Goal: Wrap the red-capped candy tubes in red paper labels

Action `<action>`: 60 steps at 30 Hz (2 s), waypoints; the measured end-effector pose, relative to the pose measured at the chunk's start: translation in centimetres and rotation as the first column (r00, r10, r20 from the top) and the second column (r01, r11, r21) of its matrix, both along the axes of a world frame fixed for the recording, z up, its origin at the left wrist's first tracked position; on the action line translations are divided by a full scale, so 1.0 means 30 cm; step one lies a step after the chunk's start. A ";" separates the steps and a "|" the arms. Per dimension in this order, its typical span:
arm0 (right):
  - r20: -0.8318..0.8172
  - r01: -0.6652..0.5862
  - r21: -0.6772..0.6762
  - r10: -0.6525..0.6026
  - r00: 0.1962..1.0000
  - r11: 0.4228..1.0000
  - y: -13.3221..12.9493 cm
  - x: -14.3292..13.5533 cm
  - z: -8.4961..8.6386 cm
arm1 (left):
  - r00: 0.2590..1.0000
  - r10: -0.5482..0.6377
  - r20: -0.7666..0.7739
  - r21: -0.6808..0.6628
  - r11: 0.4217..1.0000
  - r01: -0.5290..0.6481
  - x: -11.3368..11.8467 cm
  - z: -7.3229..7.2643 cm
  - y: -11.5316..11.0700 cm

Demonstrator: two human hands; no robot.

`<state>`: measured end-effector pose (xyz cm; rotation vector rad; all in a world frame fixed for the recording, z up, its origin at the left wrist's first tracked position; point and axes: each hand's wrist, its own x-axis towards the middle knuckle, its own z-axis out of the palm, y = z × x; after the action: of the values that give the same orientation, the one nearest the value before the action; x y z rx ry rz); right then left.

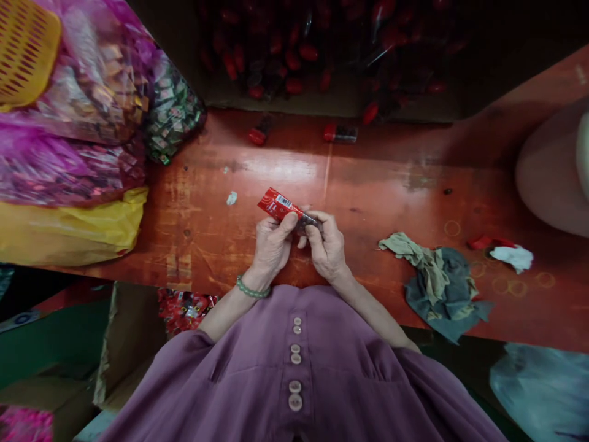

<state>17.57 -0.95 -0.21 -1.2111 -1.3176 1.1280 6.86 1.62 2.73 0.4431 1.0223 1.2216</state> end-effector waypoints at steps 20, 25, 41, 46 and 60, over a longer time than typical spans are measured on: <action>-0.119 0.001 -0.073 -0.010 0.993 0.997 0.006 -0.010 0.004 | 0.997 -0.052 -0.062 0.040 0.998 0.055 -0.054 -0.012 0.018; -0.307 -0.087 -0.166 0.033 0.951 0.982 0.017 -0.004 0.021 | 0.992 -0.125 -0.013 0.056 0.991 0.125 -0.066 -0.016 0.024; -0.210 -0.114 -0.146 0.082 0.974 0.983 0.030 -0.003 -0.009 | 0.996 -0.087 -0.034 0.005 0.996 0.087 -0.062 -0.023 0.034; -0.078 -0.093 -0.078 0.087 0.993 0.993 0.027 0.007 -0.011 | 0.997 -0.063 -0.042 0.011 0.998 0.063 -0.072 -0.030 0.044; -0.250 -0.203 -0.148 0.162 0.955 0.968 0.022 -0.001 0.012 | 0.979 -0.190 -0.068 0.044 0.980 0.193 -0.060 0.000 0.015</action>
<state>17.53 -0.28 0.15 -1.0529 -1.1863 1.4983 5.05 2.07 2.74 0.6091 0.9805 1.0675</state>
